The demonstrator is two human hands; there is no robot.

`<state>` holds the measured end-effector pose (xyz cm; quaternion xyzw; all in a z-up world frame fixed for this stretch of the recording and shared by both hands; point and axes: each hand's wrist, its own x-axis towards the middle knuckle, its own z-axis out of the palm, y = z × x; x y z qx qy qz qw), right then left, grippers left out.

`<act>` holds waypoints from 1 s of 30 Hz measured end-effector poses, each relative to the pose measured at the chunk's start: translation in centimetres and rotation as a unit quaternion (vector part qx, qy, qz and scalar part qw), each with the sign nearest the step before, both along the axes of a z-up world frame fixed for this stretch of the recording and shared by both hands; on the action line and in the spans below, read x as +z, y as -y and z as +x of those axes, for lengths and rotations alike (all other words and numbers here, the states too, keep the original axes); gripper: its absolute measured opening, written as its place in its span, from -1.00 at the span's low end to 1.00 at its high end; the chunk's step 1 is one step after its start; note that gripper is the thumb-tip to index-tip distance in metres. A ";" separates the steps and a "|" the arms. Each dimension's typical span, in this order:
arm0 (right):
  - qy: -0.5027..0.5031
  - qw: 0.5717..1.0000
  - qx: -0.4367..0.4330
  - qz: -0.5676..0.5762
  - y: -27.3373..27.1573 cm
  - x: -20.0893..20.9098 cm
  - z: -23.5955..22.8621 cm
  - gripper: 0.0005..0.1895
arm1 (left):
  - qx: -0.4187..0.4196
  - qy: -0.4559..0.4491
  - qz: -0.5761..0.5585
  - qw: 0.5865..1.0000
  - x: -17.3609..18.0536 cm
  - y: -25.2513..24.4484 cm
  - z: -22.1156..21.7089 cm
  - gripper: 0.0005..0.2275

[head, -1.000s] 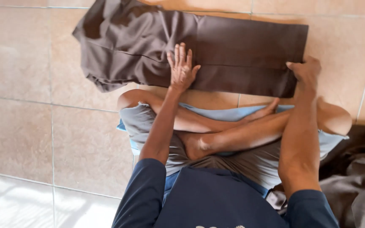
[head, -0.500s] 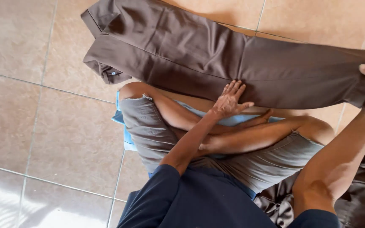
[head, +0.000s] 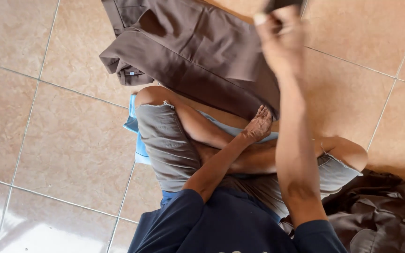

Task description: The person is sitting on the floor, taking brown pants from a pile, smoothing them out, and folding them into a rectangular shape to add to a stack.

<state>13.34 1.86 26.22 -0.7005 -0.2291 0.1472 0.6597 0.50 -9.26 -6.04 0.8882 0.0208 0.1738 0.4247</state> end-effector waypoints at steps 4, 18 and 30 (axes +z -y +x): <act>0.247 0.900 0.010 -0.358 1.6 -13.5 3.5 -0.40 | 0.076 0.089 -0.073 0.990 -1.9 0.2 -0.2 -0.91; -0.273 0.945 -0.057 -0.169 15.5 -23.1 8.0 0.04 | 0.049 0.095 0.107 0.988 -6.2 3.2 7.0 -0.91; -0.057 0.852 -0.261 -0.450 32.8 -29.3 16.1 -0.15 | 0.048 -0.122 -0.139 0.982 11.1 -5.0 -4.0 -0.71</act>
